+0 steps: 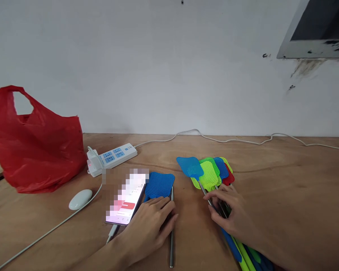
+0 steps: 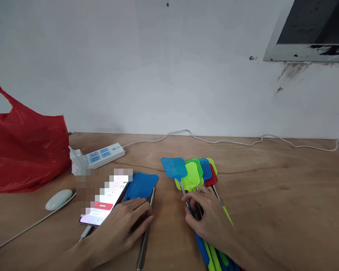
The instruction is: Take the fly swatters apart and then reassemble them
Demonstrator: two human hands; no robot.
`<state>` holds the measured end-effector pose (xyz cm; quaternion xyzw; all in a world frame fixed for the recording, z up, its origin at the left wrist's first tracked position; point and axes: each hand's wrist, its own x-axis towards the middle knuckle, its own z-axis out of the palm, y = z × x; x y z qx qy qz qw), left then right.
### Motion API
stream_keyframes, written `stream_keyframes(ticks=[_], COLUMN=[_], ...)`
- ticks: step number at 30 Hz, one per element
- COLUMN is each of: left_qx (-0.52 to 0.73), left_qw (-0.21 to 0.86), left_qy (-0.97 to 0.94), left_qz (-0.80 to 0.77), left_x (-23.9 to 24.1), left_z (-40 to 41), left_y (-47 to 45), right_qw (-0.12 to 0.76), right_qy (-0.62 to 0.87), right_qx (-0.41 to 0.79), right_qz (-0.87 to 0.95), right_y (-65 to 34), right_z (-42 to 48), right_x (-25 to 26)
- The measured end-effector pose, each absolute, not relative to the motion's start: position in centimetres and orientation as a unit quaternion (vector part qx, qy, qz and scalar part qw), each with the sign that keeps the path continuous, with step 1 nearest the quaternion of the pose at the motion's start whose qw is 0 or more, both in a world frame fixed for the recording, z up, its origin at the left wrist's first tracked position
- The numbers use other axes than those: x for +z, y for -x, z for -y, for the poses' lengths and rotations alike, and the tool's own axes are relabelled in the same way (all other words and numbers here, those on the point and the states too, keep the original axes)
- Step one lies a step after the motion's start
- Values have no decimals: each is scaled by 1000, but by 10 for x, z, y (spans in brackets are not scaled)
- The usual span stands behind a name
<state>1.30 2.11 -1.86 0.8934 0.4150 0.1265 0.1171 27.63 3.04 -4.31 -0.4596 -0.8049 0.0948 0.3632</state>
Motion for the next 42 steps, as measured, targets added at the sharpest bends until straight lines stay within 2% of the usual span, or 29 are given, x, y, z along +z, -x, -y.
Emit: stream_keyframes(ticks=[5, 11, 13, 19, 27, 37, 42], left_qx=[128, 127, 126, 127, 121, 136, 145], left_qw=[118, 120, 123, 127, 122, 129, 140], left_qy=[-895, -895, -894, -894, -894, -900, -910], left_qz=[-410, -411, -413, -411, -414, -392, -363], left_x=[-19, -19, -20, -19, -18, -18, -15], left_z=[-21, -21, -20, -21, -21, -20, -19], left_y=[-13, -12, -11, -12, -11, -11, -11], right_qw=[470, 608, 629, 592, 578, 627, 612], right_qy=[477, 466, 460, 436, 403, 422, 418], right_qx=[214, 401, 439, 537, 597, 550, 576], right_qz=[711, 502, 447, 414, 384, 356, 345], right_y=[-276, -276, -276, -275, -274, -269, -271], right_z=[-32, -38, -40, -40, -39, -37, -38], right_x=[-42, -36, -33, -28, -29, -19, -21])
